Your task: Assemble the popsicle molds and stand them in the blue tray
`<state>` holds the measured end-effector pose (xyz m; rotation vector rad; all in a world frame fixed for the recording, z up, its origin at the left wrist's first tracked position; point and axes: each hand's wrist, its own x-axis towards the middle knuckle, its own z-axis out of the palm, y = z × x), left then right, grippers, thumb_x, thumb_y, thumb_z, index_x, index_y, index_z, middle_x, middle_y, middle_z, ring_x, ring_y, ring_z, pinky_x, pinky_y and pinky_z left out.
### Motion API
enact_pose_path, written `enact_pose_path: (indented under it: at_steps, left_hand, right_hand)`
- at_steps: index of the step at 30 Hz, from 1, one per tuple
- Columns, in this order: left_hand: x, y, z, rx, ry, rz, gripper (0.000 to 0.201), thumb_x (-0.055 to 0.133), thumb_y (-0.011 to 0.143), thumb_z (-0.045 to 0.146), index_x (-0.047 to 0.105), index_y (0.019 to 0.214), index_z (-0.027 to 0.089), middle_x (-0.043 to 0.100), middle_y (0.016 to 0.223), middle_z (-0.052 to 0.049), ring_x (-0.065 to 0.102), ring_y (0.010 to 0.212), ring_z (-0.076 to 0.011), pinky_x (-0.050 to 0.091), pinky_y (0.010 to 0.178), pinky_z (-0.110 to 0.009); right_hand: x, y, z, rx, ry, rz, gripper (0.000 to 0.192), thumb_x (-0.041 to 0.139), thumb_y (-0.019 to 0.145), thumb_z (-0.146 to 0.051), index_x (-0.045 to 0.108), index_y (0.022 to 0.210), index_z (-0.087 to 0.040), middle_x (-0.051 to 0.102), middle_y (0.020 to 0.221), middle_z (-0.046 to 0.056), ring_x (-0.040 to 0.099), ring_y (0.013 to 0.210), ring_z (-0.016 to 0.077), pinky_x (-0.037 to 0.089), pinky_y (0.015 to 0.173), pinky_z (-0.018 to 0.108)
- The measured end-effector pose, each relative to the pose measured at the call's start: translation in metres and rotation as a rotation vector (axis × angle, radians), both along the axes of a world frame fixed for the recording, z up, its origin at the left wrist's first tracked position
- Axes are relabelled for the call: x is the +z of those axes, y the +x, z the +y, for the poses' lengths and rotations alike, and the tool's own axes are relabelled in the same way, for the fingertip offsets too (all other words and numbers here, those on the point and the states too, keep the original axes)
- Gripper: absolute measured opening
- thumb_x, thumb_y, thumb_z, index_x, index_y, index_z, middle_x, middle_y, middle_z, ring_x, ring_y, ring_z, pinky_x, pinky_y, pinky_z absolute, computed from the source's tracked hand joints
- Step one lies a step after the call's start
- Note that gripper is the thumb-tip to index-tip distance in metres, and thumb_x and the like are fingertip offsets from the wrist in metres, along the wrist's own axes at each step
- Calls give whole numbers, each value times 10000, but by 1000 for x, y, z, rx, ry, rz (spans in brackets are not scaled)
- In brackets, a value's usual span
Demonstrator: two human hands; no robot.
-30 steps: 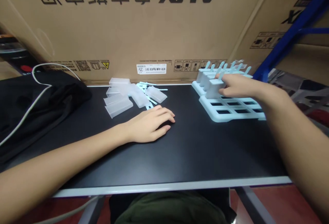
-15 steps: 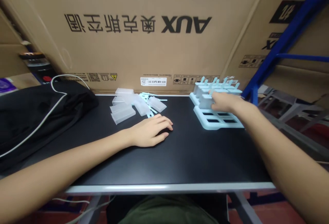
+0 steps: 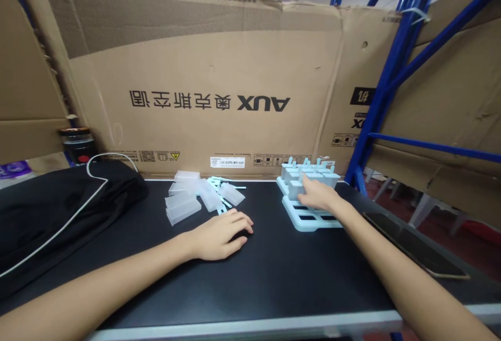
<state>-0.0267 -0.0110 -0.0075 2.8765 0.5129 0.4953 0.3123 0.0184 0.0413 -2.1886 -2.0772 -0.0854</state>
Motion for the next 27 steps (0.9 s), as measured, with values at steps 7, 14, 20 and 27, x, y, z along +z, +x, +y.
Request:
enact_pose_path:
  at_steps: [7,14,20,27]
  left_hand:
    - [2,0,1,3,-26,12,229,469,964,253,561,1170,210,596,1269,-81,543,1160,-227,428,1040,-387]
    - [-1,0,4,-4,-33,2,237,460,970,263,562,1179,215,594,1272,-85,544,1160,-230,426,1039,-388]
    - [-1,-2,4,-8,-16,1,233,469,963,258,562,1172,213,597,1267,-87,549,1149,-236,435,1022,-385]
    - [-1,-3,3,-13,0,-7,226,470,963,261,563,1163,212,600,1257,-86,557,1149,-230,425,1046,-391]
  right_hand:
    - [-15,13,1,99,-99,363,785,542,804,-614,352,1359,-93,678,901,106,627,753,235,443,648,310]
    - [-27,7,12,-114,-64,196,776,412,704,-883,651,830,-155,692,810,151,649,772,311,440,638,356]
    - [-31,-8,11,-308,4,117,752,442,709,-822,713,908,-150,706,980,214,664,949,389,483,733,416]
    - [-32,-12,5,-329,73,135,766,446,712,-804,724,913,-119,705,962,235,668,928,388,484,708,399]
